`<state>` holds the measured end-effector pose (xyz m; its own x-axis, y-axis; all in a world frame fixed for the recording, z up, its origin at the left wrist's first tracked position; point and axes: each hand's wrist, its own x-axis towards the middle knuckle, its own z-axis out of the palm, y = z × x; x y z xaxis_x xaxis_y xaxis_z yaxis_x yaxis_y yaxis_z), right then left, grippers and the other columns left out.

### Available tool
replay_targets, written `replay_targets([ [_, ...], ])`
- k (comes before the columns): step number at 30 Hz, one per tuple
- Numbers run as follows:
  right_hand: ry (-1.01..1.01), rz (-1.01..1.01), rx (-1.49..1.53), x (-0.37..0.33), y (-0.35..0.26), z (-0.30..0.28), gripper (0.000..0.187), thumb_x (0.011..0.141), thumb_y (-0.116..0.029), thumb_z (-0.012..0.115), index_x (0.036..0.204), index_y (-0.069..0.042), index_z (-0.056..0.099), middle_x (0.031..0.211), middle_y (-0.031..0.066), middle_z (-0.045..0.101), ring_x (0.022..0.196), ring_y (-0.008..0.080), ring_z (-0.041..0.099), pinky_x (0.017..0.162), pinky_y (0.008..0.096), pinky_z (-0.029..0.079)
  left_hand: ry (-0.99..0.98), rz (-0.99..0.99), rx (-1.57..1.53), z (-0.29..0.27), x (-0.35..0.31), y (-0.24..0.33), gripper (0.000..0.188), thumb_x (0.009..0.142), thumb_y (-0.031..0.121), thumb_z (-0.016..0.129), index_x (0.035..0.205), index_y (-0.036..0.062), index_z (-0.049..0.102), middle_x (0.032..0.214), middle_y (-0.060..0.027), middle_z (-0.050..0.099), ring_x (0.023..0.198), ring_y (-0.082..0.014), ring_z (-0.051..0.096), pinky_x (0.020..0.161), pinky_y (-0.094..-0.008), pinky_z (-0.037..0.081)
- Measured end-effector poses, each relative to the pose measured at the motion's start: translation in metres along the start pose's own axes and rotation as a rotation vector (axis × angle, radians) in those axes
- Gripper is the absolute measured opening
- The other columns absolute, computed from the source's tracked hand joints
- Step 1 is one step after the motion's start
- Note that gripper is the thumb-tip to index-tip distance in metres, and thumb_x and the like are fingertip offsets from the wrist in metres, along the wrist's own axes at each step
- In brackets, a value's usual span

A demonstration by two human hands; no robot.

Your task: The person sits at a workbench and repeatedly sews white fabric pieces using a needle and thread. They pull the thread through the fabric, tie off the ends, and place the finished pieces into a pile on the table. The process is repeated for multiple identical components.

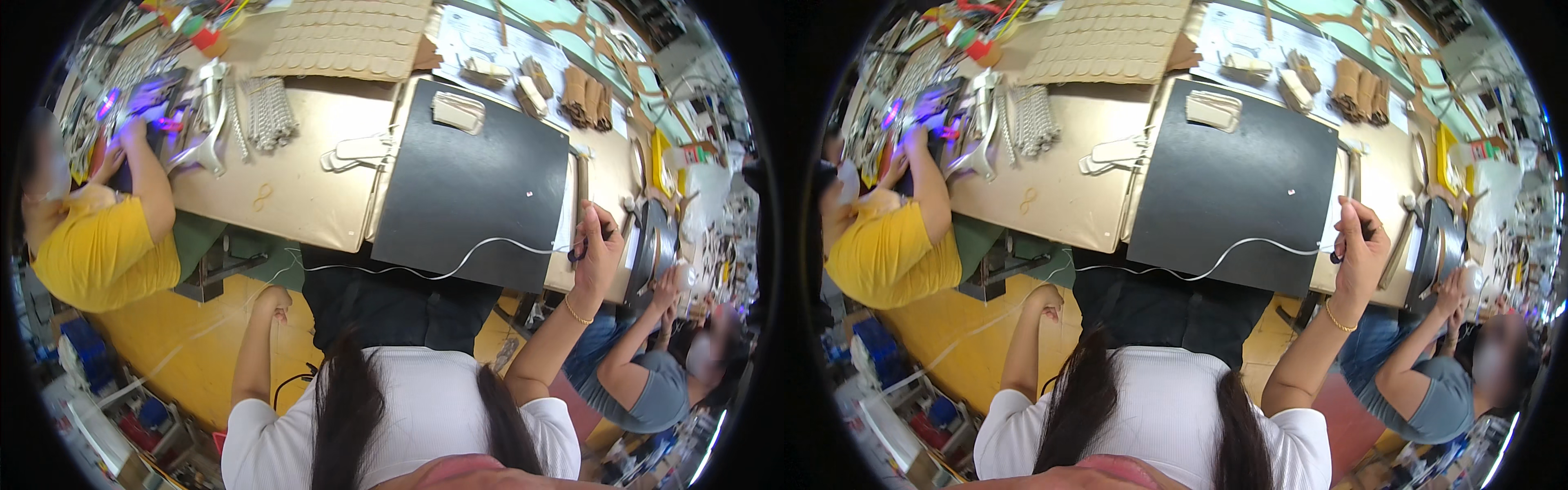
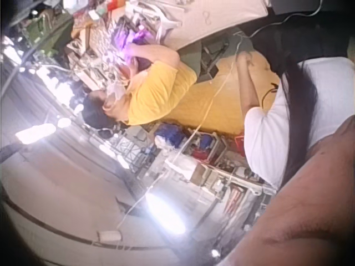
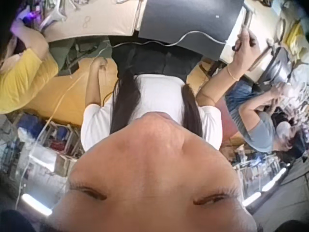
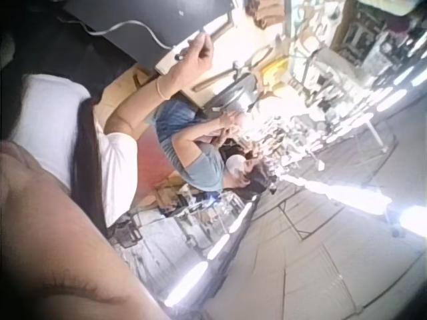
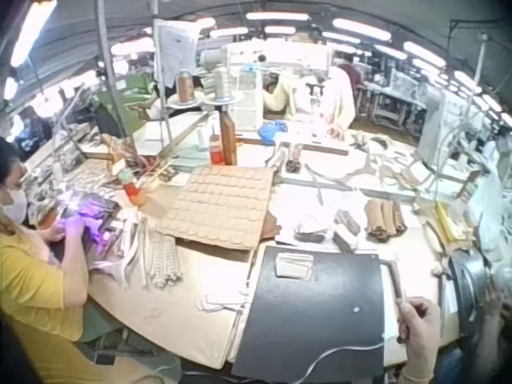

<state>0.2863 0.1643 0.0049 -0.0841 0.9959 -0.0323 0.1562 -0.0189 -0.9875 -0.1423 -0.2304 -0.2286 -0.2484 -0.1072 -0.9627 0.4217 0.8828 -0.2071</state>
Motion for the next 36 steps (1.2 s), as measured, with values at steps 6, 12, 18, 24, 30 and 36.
replay_targets([
  [6, -0.235, -0.124, 0.242, -0.021, -0.012, -0.008, 0.022, 0.096, -0.019, 0.077, 0.099, 0.002, 0.072, 0.069, 0.0015, 0.061, 0.053, 0.0053, 0.048, 0.047, 0.0196, 0.033, 0.316, 0.957, -0.351, -0.08, -0.242, 0.081, 0.031, 0.103, 0.019, 0.062, 0.082, -0.0032, 0.07, 0.05, -0.0039, 0.056, 0.038, -0.0105, 0.05, 0.038, -0.0278, 0.038],
  [12, -0.546, -0.434, 0.583, -0.043, -0.032, -0.051, 0.012, 0.097, -0.011, 0.072, 0.093, 0.0, 0.071, 0.054, 0.0027, 0.061, 0.038, 0.0104, 0.052, 0.036, 0.0222, 0.031, 1.114, 1.698, -0.002, -0.125, -0.261, 0.267, 0.019, 0.089, 0.011, 0.077, 0.107, 0.0045, 0.074, 0.109, -0.0115, 0.066, 0.095, -0.0299, 0.066, 0.084, -0.0405, 0.053],
  [18, -0.526, -0.45, 0.642, -0.066, -0.036, -0.1, 0.009, 0.096, -0.01, 0.074, 0.094, -0.001, 0.072, 0.055, 0.0047, 0.065, 0.037, 0.009, 0.054, 0.037, 0.02, 0.036, 1.351, 1.647, 0.306, -0.147, -0.226, 0.348, 0.022, 0.086, 0.015, 0.078, 0.107, 0.0086, 0.076, 0.107, -0.0065, 0.067, 0.102, -0.0266, 0.062, 0.092, -0.044, 0.047],
  [24, -0.356, -0.295, 0.59, -0.062, -0.011, -0.081, 0.015, 0.095, -0.011, 0.074, 0.092, 0.004, 0.07, 0.054, 0.0049, 0.058, 0.038, 0.0107, 0.051, 0.038, 0.0228, 0.033, 1.625, 1.696, 0.383, -0.14, -0.211, 0.346, 0.023, 0.084, 0.013, 0.08, 0.107, 0.0114, 0.075, 0.099, -0.003, 0.067, 0.098, -0.0249, 0.064, 0.087, -0.0401, 0.048],
  [30, -0.355, -0.124, 0.453, -0.045, -0.006, -0.043, 0.021, 0.094, -0.014, 0.076, 0.089, 0.006, 0.07, 0.082, 0.0112, 0.061, 0.052, 0.0072, 0.048, 0.044, 0.0208, 0.035, 1.653, 1.658, 0.414, -0.135, -0.209, 0.344, 0.014, 0.085, 0.01, 0.078, 0.095, 0.0094, 0.069, 0.096, -0.0039, 0.067, 0.097, -0.0254, 0.064, 0.084, -0.0396, 0.049],
  [36, -0.319, 0.009, 0.39, -0.047, -0.004, -0.029, 0.018, 0.095, -0.013, 0.076, 0.091, 0.004, 0.072, 0.081, 0.0081, 0.062, 0.053, 0.006, 0.046, 0.048, 0.0203, 0.035, 1.68, 1.757, 0.402, -0.139, -0.211, 0.35, 0.014, 0.085, 0.009, 0.07, 0.099, 0.0101, 0.07, 0.096, -0.0044, 0.064, 0.094, -0.0244, 0.062, 0.082, -0.0386, 0.047],
])
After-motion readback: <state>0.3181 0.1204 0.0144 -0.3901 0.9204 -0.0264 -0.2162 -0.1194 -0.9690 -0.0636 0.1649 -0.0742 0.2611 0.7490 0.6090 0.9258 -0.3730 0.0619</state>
